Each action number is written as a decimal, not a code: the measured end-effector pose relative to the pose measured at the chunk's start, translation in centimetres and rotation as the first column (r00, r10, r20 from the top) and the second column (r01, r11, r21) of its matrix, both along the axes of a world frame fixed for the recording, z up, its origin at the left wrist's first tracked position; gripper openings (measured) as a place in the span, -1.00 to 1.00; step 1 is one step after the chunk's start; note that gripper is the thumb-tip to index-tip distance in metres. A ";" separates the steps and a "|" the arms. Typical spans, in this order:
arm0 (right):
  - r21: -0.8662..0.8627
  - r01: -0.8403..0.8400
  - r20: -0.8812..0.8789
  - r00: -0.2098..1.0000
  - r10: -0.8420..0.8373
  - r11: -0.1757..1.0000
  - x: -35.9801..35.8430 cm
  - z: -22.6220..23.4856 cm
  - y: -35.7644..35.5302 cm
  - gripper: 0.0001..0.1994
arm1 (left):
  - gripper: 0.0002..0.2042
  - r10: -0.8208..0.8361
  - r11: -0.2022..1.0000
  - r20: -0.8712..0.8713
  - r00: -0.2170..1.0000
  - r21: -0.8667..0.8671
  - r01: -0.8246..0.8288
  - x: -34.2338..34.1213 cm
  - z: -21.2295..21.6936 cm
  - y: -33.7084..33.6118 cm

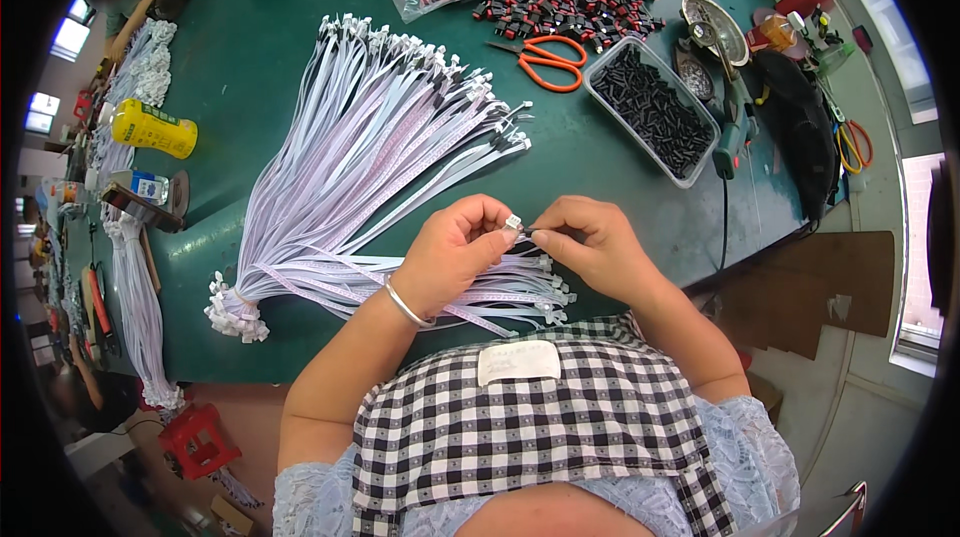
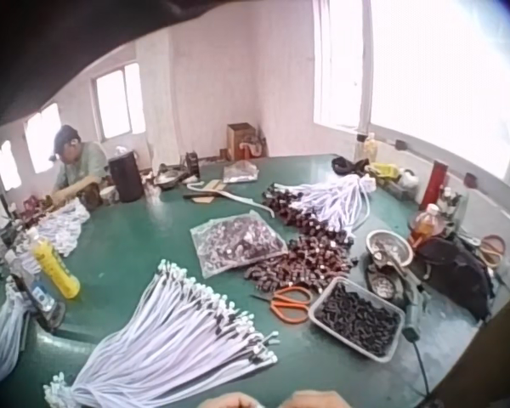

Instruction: The person repeatedly picks up small black plastic connectors from a container and attaches them to the ends of white and pink striped cables. They handle the cables and connectors by hand, working at a green table in a workshop setting.

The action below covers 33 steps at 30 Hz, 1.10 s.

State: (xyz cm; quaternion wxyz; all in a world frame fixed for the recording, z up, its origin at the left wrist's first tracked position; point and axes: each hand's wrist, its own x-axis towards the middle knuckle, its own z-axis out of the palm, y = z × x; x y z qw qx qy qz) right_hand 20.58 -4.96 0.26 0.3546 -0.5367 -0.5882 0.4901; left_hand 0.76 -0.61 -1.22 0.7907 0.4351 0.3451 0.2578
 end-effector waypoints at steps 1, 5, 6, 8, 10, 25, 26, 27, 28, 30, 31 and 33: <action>0.003 -0.002 -0.002 1.000 0.002 1.000 0.0 0.0 0.0 -0.93 | -0.91 -0.002 1.000 0.004 1.000 0.008 0.002 0.0 -0.1 0.0; -0.007 0.005 -0.035 0.999 -0.005 1.000 -0.2 -0.1 0.0 -0.91 | -0.91 -0.001 1.000 0.003 1.000 0.002 0.001 0.0 -0.2 0.0; -0.015 0.010 -0.050 0.999 -0.011 1.000 -0.2 -0.2 0.0 -0.91 | -0.91 0.000 1.000 0.000 1.000 -0.008 0.000 0.0 -0.1 0.0; -0.024 0.023 -0.067 0.997 -0.024 0.999 -0.2 -0.3 -0.1 -0.91 | -0.91 0.000 1.000 0.006 1.000 -0.016 0.000 0.0 0.0 0.0; -0.021 0.021 -0.068 0.997 -0.023 1.000 -0.3 -0.3 -0.1 -0.91 | -0.91 -0.004 1.000 0.020 1.000 -0.016 0.004 -0.1 -0.2 0.0; -0.151 0.022 -0.178 0.983 -0.049 0.988 -0.2 -0.4 -0.2 -0.92 | -0.86 -0.065 0.966 -0.266 0.962 0.226 0.128 -0.3 0.1 -0.2; -0.151 0.026 -0.192 0.980 -0.056 0.988 -0.3 -0.5 -0.2 -0.93 | -0.84 -0.055 0.961 -0.224 0.973 0.251 0.112 -0.3 0.1 -0.2; -0.152 0.031 -0.206 0.977 -0.063 0.988 -0.5 -0.7 -0.3 -0.93 | -0.82 -0.047 0.957 -0.182 0.982 0.275 0.097 -0.4 0.1 -0.2; -0.153 0.036 -0.220 0.973 -0.070 0.988 -0.5 -0.9 -0.3 -0.93 | -0.80 -0.040 0.951 -0.139 0.989 0.297 0.080 -0.6 0.1 -0.2; -0.174 0.013 -0.215 0.975 -0.051 0.985 -0.7 -1.2 -0.4 -0.93 | -0.77 -0.101 0.943 -0.166 0.981 0.300 0.147 -1.3 0.0 0.2; -0.184 0.001 -0.212 0.976 -0.041 0.983 -0.7 -1.2 -0.4 -0.92 | -0.75 -0.130 0.937 -0.179 0.975 0.300 0.180 -1.6 0.0 0.4; -0.194 0.002 -0.182 0.983 -0.038 0.981 -0.8 -1.1 -0.3 -0.92 | -0.75 -0.138 0.951 -0.184 0.973 0.250 0.182 -2.0 0.3 0.7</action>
